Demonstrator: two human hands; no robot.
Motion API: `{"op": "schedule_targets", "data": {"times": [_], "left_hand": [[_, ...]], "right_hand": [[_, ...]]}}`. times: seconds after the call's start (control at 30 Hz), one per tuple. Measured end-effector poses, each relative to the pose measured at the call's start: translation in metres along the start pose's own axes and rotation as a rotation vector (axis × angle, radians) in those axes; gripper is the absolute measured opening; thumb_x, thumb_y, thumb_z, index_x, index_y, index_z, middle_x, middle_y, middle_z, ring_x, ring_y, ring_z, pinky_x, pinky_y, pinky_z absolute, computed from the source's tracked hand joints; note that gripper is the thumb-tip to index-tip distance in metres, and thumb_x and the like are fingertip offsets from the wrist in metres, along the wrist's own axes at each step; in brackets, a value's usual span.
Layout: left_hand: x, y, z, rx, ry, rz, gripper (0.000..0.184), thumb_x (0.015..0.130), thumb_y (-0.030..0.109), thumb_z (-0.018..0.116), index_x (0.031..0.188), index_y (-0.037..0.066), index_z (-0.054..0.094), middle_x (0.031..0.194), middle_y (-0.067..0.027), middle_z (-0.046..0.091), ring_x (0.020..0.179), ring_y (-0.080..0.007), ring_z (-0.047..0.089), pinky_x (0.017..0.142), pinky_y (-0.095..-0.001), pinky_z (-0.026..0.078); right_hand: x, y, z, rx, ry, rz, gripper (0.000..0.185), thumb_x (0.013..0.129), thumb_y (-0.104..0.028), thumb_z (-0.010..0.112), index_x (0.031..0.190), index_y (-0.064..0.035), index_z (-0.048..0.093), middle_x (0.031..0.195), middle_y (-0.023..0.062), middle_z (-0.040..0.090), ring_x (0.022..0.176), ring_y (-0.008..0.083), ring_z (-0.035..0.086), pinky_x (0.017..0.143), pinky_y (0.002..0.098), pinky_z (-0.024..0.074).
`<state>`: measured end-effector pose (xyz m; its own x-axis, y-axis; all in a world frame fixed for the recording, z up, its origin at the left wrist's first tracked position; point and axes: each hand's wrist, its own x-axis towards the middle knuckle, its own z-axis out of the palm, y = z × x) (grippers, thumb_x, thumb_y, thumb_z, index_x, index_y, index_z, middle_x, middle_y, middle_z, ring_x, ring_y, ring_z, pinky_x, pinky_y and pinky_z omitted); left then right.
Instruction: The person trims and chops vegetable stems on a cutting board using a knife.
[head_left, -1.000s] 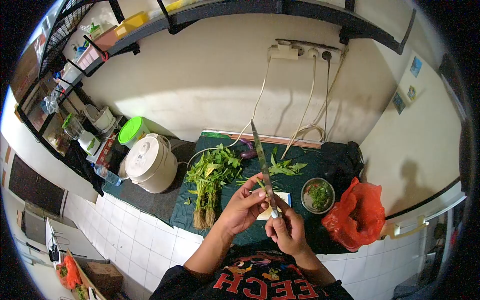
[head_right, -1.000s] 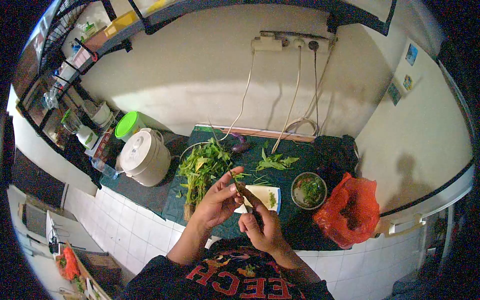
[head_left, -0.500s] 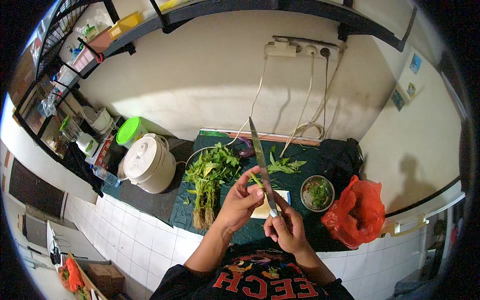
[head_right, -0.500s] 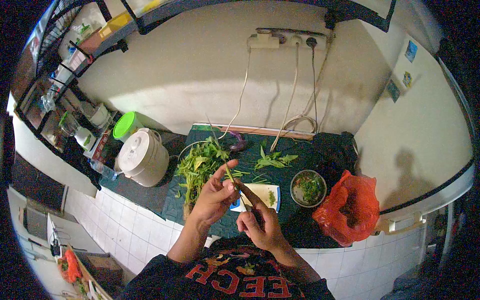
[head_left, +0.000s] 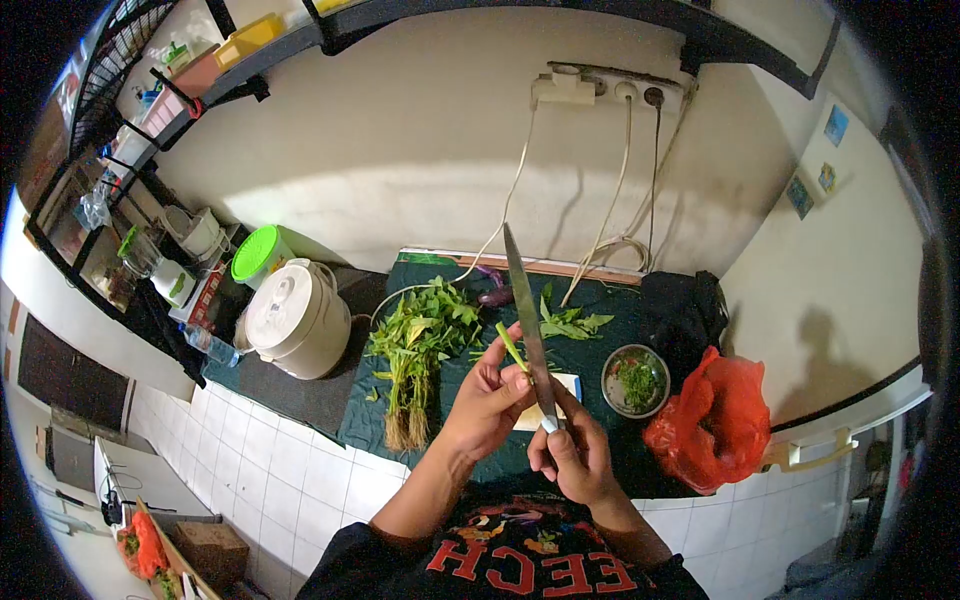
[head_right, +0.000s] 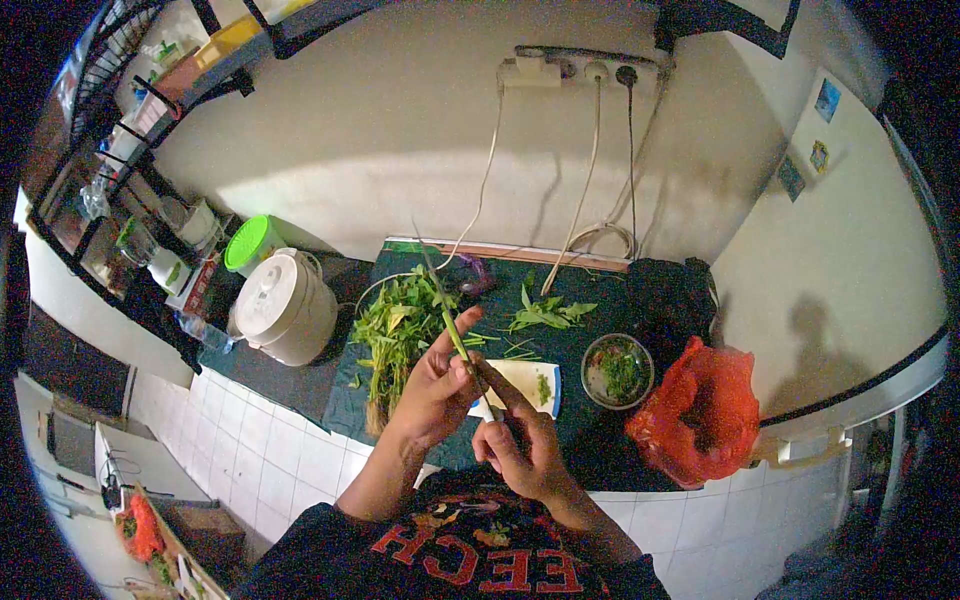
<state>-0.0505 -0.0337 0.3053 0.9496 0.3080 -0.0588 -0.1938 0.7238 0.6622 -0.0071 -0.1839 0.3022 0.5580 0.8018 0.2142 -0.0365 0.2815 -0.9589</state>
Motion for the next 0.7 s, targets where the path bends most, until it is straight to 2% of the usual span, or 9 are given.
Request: {"op": "schedule_targets", "data": {"times": [0.37, 0.43, 0.7], "left_hand": [[0.000, 0.002, 0.001, -0.016, -0.042, -0.023, 0.087, 0.080, 0.019, 0.078, 0.148, 0.004, 0.026, 0.081, 0.0057, 0.056, 0.067, -0.0057, 0.047, 0.060, -0.0214, 0.035], [0.000, 0.002, 0.002, -0.003, -0.044, -0.032, 0.087, 0.080, 0.018, 0.078, 0.147, 0.004, 0.026, 0.081, 0.0056, 0.056, 0.067, -0.0058, 0.048, 0.060, -0.0214, 0.035], [-0.003, 0.014, 0.006, 0.067, -0.019, -0.058, 0.082, 0.079, 0.008, 0.076, 0.146, 0.004, 0.030, 0.085, 0.0025, 0.062, 0.078, -0.0081, 0.058, 0.069, -0.0204, 0.045]], "right_hand": [[-0.002, 0.006, -0.002, -0.040, 0.021, -0.050, 0.068, 0.100, -0.041, 0.046, 0.148, 0.0005, 0.024, 0.062, 0.0050, 0.057, 0.045, 0.0055, 0.042, 0.043, 0.0189, 0.0331], [-0.004, 0.004, -0.005, -0.032, 0.002, -0.037, 0.056, 0.100, -0.026, 0.048, 0.148, -0.0048, 0.029, 0.064, 0.0042, 0.058, 0.054, 0.0106, 0.051, 0.050, 0.0254, 0.0416], [-0.004, 0.006, -0.005, -0.082, 0.014, -0.051, 0.058, 0.100, -0.032, 0.048, 0.148, -0.0058, 0.030, 0.065, 0.0033, 0.057, 0.053, 0.0092, 0.050, 0.049, 0.0240, 0.0411]]}}
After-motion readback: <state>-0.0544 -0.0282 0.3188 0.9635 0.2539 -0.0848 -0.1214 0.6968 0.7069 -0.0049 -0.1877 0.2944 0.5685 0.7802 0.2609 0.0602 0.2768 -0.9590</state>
